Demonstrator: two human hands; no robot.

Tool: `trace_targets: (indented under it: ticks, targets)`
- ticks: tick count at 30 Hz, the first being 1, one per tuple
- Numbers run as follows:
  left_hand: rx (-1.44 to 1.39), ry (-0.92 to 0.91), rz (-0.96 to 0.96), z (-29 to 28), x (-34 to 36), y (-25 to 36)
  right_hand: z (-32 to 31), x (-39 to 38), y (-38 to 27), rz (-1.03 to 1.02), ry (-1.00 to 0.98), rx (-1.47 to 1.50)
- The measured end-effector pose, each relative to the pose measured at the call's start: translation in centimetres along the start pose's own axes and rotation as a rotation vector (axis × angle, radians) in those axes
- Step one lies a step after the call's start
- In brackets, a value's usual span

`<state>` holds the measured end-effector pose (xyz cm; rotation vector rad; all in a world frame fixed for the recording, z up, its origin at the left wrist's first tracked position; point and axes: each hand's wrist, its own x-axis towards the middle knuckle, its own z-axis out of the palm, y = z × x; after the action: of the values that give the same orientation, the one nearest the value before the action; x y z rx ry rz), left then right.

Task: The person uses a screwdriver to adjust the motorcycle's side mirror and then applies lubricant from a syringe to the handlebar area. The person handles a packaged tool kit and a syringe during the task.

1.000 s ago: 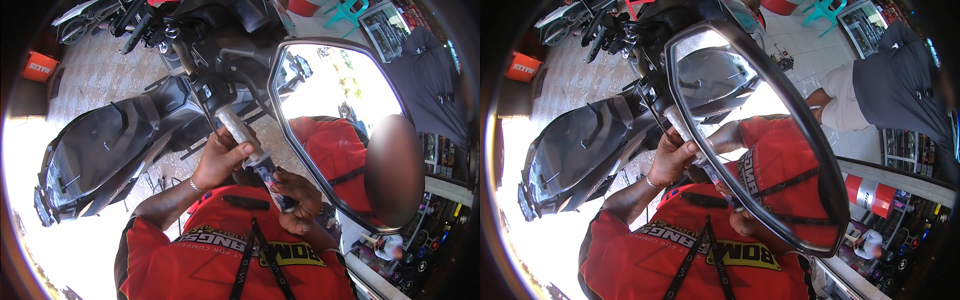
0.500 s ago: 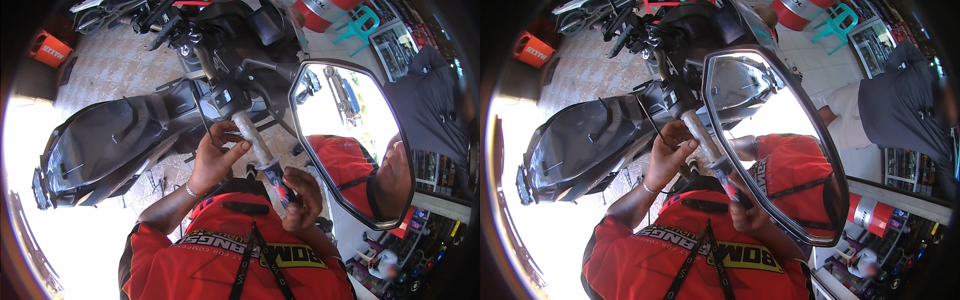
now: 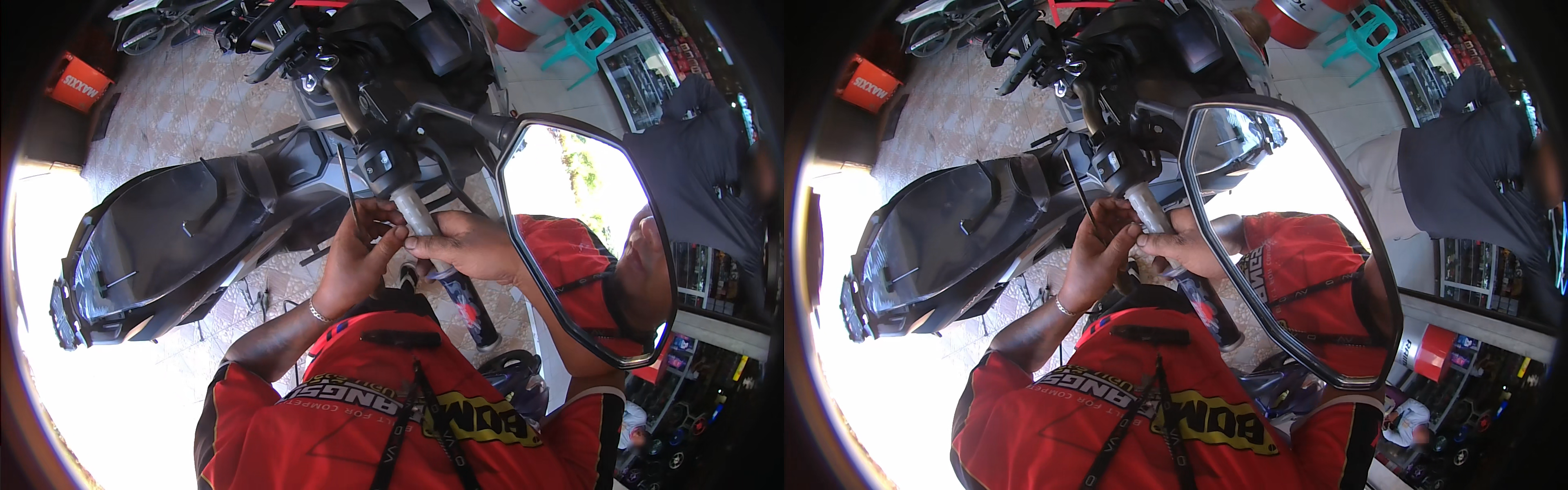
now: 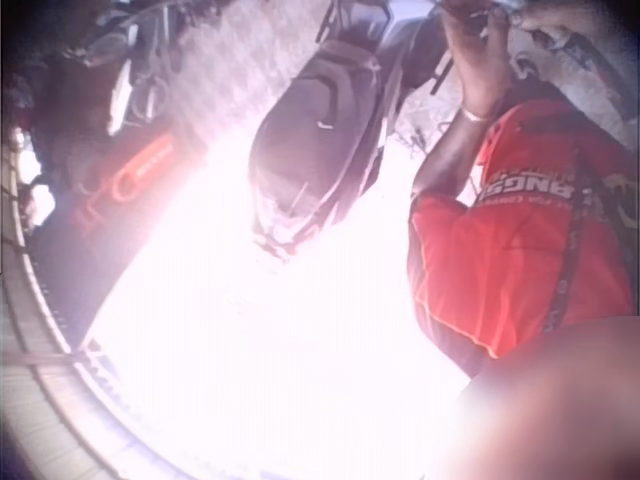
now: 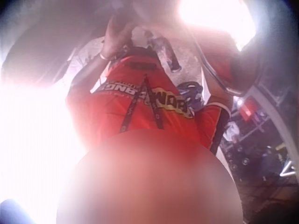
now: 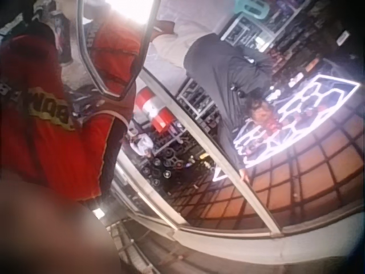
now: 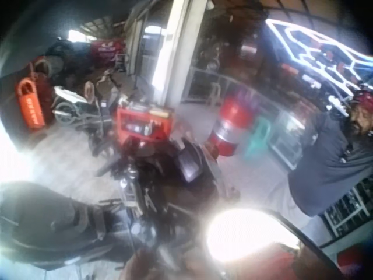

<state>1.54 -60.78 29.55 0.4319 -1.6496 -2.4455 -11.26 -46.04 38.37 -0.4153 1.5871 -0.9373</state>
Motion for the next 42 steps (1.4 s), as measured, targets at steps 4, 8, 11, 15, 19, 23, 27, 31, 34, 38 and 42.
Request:
trace_targets:
  ticks: [4,8,11,15,19,23,27,31,34,38,42]
  targets:
    - [-0.050,-0.006,-0.099,-0.8,0.1,0.1,0.5,1.8,-2.4,0.032,0.099,-0.123]
    - [0.016,-0.017,-0.038,-1.1,0.1,-0.4,2.3,-0.6,-2.1,-0.176,0.431,-0.626]
    - [-0.004,0.009,-0.002,-1.3,-0.3,-0.7,3.0,-3.5,-1.3,-0.340,0.552,-0.895]
    - [0.024,0.016,0.020,-1.5,-0.3,-0.7,1.8,-3.5,-0.9,-0.596,0.451,-0.601]
    - [0.044,0.007,0.055,-1.2,-0.2,-0.9,-1.5,-0.9,-0.7,-0.627,0.236,-0.838]
    - [0.023,0.020,0.066,-1.2,-0.6,-0.9,-2.9,-2.1,-1.0,-0.486,-0.030,-0.683]
    - [0.050,0.047,0.064,-1.1,-0.9,-1.0,-4.4,-0.7,-2.4,-0.523,-0.138,-0.689]
    - [0.019,0.056,0.060,-0.9,-1.2,-1.0,-2.8,0.4,-1.4,-0.308,-0.015,-0.234]
    - [0.027,0.080,0.075,-0.6,-1.5,-1.1,-0.8,-0.5,0.1,-0.378,0.190,-0.006]
    - [0.022,0.078,0.021,0.0,-1.6,-1.4,0.0,0.0,0.3,-0.357,0.087,0.327]
    - [0.013,0.081,0.042,0.4,-1.6,-1.2,-0.6,1.6,0.6,-0.534,0.106,0.020]
